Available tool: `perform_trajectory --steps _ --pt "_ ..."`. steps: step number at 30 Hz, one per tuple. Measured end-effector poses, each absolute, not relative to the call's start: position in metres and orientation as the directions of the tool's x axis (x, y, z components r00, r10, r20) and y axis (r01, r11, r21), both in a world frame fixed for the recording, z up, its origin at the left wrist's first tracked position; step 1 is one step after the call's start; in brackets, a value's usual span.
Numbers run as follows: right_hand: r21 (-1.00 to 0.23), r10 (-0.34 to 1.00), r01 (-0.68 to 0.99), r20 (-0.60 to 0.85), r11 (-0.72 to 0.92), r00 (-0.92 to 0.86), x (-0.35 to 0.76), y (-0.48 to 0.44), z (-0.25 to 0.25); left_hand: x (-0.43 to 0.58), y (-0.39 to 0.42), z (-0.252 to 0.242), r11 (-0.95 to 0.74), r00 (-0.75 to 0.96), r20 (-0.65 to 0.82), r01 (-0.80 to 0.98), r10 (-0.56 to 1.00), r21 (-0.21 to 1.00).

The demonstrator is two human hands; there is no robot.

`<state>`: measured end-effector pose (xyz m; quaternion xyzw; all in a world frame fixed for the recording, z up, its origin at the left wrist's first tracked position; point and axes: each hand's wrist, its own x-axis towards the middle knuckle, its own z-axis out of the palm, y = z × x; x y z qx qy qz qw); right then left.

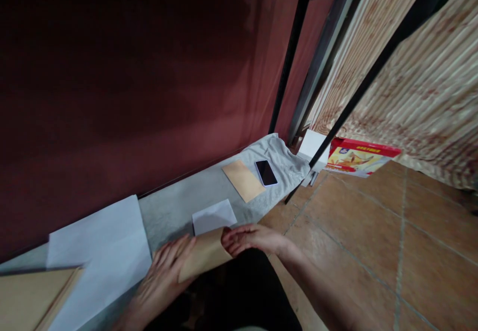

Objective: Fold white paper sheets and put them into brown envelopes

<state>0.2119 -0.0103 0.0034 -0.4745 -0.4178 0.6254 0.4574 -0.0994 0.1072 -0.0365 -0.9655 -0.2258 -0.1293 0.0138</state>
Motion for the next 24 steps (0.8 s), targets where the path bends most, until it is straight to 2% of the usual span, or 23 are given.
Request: perform_trajectory --steps 1,3,5,8,11,14,19,24 --pt "-0.965 0.971 -0.115 -0.228 -0.235 -0.069 0.22 -0.003 0.002 -0.107 0.112 -0.038 -0.87 0.835 0.258 0.49 0.486 0.056" --pt "-0.953 0.951 0.141 -0.238 -0.268 0.198 0.231 0.015 -0.003 -0.118 0.12 -0.04 -0.819 0.783 0.252 0.567 0.568 0.087" --pt "-0.803 0.886 0.458 -0.177 -0.382 0.428 0.232 0.034 -0.01 -0.123 0.123 -0.042 -0.793 0.758 0.246 0.604 0.604 0.084" --pt "-0.673 0.856 0.583 -0.154 -0.456 0.493 0.215 0.056 -0.024 -0.122 0.122 -0.044 -0.779 0.749 0.242 0.626 0.617 0.048" --pt "-0.456 0.845 0.728 -0.117 -0.512 0.522 0.192 0.066 -0.034 -0.119 0.12 -0.048 -0.764 0.732 0.257 0.643 0.63 0.042" --pt "-0.358 0.844 0.771 -0.112 -0.527 0.525 0.179 0.07 -0.039 -0.12 0.12 -0.053 -0.756 0.712 0.293 0.652 0.638 0.061" --pt "-0.384 0.827 0.739 -0.151 -0.554 0.541 0.181 0.073 -0.042 -0.122 0.12 -0.056 -0.743 0.697 0.293 0.664 0.655 0.083" --pt "-0.433 0.829 0.721 -0.129 -0.541 0.544 0.182 0.071 -0.045 -0.12 0.116 -0.054 -0.74 0.7 0.274 0.669 0.66 0.073"
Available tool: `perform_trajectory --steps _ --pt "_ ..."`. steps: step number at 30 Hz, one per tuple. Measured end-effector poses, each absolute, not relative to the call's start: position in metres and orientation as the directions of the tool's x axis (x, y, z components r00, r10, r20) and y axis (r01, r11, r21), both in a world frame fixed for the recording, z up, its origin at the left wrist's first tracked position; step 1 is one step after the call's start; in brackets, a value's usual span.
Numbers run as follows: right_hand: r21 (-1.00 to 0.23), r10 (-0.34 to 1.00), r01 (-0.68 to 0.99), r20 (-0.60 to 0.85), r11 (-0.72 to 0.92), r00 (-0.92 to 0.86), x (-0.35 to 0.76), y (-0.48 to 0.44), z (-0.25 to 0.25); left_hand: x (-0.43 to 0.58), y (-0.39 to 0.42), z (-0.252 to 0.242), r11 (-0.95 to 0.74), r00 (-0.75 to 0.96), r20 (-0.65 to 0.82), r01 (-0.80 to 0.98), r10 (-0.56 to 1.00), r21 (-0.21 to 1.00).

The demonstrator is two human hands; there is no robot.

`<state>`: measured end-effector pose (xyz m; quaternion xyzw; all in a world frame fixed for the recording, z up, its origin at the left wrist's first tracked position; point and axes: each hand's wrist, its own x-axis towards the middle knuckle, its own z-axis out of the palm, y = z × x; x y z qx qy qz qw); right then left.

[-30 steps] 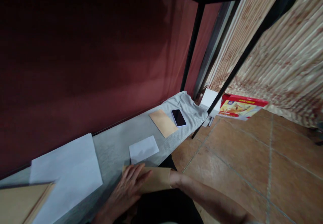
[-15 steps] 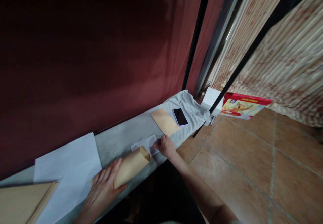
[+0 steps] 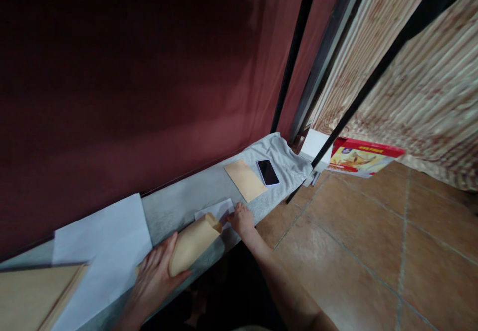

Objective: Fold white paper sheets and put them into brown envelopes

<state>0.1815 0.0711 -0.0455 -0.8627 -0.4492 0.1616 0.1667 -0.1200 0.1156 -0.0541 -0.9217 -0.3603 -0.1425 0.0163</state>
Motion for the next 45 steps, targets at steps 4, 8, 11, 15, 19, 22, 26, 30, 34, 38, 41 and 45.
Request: perform_trajectory --steps 4,8,11,15,19,22,26,30,34,38,41,45 --pt "-0.654 0.811 0.564 -0.136 -0.504 0.569 0.18 0.07 -0.049 -0.119 0.112 -0.053 -0.736 0.689 0.289 0.671 0.665 0.091" --pt "-0.765 0.808 0.432 -0.188 -0.477 0.558 0.187 0.072 -0.052 -0.117 0.111 -0.053 -0.722 0.679 0.265 0.683 0.684 0.112" --pt "-0.832 0.821 0.342 -0.214 -0.438 0.529 0.198 0.071 -0.055 -0.116 0.112 -0.054 -0.712 0.674 0.242 0.691 0.698 0.129" --pt "-0.906 0.811 0.181 -0.236 -0.383 0.536 0.219 0.062 -0.059 -0.118 0.114 -0.057 -0.704 0.672 0.213 0.693 0.709 0.157" --pt "-0.952 0.767 0.041 -0.218 -0.304 0.604 0.241 0.043 -0.057 -0.119 0.116 -0.062 -0.666 0.644 0.169 0.718 0.746 0.204" --pt "-0.979 0.747 -0.022 -0.168 -0.201 0.644 0.251 0.025 -0.05 -0.116 0.119 -0.063 -0.649 0.635 0.148 0.718 0.759 0.251" --pt "-0.99 0.757 -0.139 -0.069 0.029 0.65 0.252 0.004 -0.041 -0.109 0.121 -0.06 -0.673 0.657 0.155 0.695 0.738 0.253" --pt "-0.997 0.839 -0.074 -0.026 0.017 0.543 0.245 -0.008 -0.038 -0.105 0.121 -0.062 -0.696 0.68 0.159 0.674 0.716 0.248" --pt "-0.998 0.875 0.053 -0.003 -0.033 0.484 0.249 -0.016 -0.036 -0.105 0.123 -0.067 -0.717 0.694 0.186 0.655 0.696 0.239" --pt "-0.992 0.922 0.075 -0.068 -0.104 0.381 0.26 -0.02 -0.034 -0.105 0.126 -0.069 -0.771 0.735 0.232 0.603 0.637 0.207" --pt "-0.991 0.928 0.05 -0.101 -0.127 0.357 0.263 -0.019 -0.034 -0.104 0.128 -0.068 -0.79 0.752 0.242 0.591 0.613 0.165" --pt "-0.992 0.937 -0.005 -0.122 -0.127 0.328 0.259 -0.015 -0.037 -0.1 0.128 -0.067 -0.799 0.757 0.257 0.582 0.6 0.15"
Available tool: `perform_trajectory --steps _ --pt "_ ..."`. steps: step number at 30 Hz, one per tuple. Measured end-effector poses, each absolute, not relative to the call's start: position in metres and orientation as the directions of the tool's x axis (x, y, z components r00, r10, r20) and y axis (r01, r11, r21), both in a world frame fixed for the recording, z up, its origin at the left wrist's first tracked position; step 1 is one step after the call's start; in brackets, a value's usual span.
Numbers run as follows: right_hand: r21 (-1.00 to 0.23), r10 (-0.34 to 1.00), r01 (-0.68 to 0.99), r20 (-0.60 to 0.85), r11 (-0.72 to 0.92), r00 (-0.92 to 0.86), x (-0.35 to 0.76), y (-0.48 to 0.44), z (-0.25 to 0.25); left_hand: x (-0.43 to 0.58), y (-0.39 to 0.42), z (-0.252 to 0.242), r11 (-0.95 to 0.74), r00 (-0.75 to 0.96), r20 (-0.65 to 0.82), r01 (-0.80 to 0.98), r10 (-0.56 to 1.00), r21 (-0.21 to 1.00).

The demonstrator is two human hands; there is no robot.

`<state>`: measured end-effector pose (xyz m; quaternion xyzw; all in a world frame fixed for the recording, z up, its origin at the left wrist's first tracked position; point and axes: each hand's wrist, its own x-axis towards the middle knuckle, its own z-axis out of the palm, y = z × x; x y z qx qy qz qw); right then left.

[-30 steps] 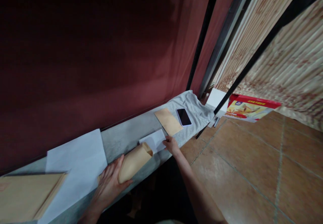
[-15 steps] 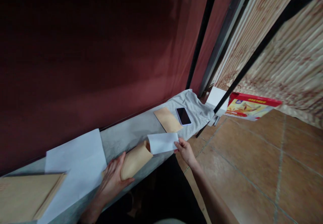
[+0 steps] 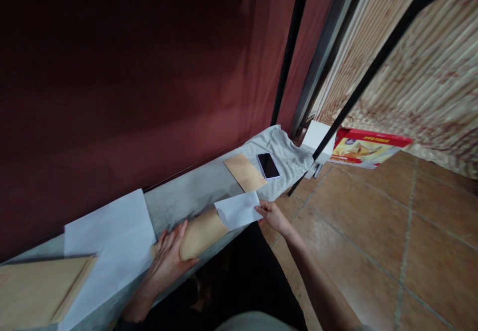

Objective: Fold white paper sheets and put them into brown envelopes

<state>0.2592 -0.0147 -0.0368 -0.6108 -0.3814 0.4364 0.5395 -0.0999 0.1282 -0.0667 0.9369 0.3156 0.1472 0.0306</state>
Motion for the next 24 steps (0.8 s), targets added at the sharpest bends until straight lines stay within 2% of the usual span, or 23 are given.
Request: perform_trajectory --steps 6,14,18,24 --pt "-0.978 0.935 0.107 -0.137 -0.181 0.327 0.265 -0.02 -0.038 -0.098 0.128 -0.065 -0.791 0.748 0.266 0.597 0.609 0.133" --pt "-0.911 0.969 0.386 -0.05 -0.143 0.242 0.275 -0.03 -0.024 -0.089 0.125 -0.061 -0.801 0.771 0.218 0.57 0.599 0.186" --pt "-0.898 0.949 0.396 -0.066 -0.192 0.31 0.252 -0.026 -0.03 -0.078 0.119 -0.052 -0.79 0.767 0.198 0.573 0.611 0.219" --pt "-0.935 0.953 0.353 0.076 -0.034 0.294 0.211 -0.018 -0.035 -0.064 0.113 -0.043 -0.819 0.8 0.198 0.518 0.566 0.246"
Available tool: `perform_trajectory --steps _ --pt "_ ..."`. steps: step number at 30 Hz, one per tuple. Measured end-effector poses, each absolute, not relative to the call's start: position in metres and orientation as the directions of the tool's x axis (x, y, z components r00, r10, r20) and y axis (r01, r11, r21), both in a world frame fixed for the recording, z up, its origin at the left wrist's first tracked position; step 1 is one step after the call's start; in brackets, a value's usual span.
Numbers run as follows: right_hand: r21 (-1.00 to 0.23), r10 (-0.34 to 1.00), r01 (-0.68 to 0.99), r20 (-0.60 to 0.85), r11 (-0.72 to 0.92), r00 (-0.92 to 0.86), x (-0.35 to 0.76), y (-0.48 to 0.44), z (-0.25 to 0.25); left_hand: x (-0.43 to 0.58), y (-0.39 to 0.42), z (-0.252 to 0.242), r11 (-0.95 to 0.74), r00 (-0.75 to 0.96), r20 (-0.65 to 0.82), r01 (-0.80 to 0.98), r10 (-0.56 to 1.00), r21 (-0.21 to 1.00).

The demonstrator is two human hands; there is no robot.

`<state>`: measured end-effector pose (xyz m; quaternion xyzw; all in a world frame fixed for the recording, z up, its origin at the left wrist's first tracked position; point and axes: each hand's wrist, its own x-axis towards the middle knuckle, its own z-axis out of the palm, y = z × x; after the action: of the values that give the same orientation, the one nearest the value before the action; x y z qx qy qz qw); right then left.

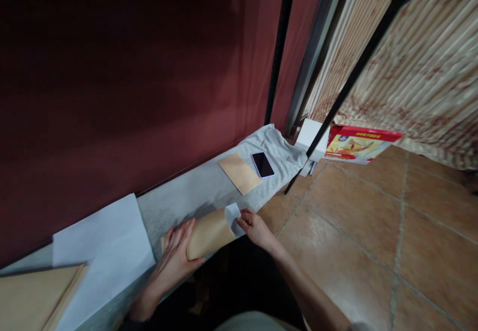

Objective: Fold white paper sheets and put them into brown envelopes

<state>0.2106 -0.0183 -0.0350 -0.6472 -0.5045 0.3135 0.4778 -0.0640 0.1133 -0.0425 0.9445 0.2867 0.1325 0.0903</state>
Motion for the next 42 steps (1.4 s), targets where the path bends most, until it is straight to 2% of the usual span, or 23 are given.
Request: perform_trajectory --steps 7,13,15,19,27,42 --pt "-0.929 0.957 0.344 -0.038 -0.14 0.287 0.192 -0.01 -0.043 -0.055 0.11 -0.042 -0.846 0.829 0.195 0.478 0.523 0.237" --pt "-0.932 0.927 0.306 -0.072 -0.193 0.367 0.188 -0.012 -0.041 -0.057 0.113 -0.051 -0.847 0.826 0.211 0.476 0.523 0.236" --pt "-0.947 0.892 0.244 -0.084 -0.211 0.443 0.186 -0.014 -0.04 -0.058 0.114 -0.052 -0.845 0.823 0.215 0.478 0.527 0.24" --pt "-0.983 0.822 0.004 -0.151 -0.183 0.549 0.187 -0.015 -0.043 -0.058 0.114 -0.051 -0.852 0.83 0.215 0.468 0.515 0.234" --pt "-0.95 0.871 -0.176 -0.309 -0.26 0.381 0.19 -0.01 -0.057 -0.057 0.117 -0.048 -0.865 0.84 0.221 0.455 0.496 0.211" --pt "-0.952 0.868 -0.173 -0.302 -0.253 0.394 0.188 -0.001 -0.057 -0.053 0.117 -0.032 -0.874 0.853 0.205 0.444 0.479 0.195"
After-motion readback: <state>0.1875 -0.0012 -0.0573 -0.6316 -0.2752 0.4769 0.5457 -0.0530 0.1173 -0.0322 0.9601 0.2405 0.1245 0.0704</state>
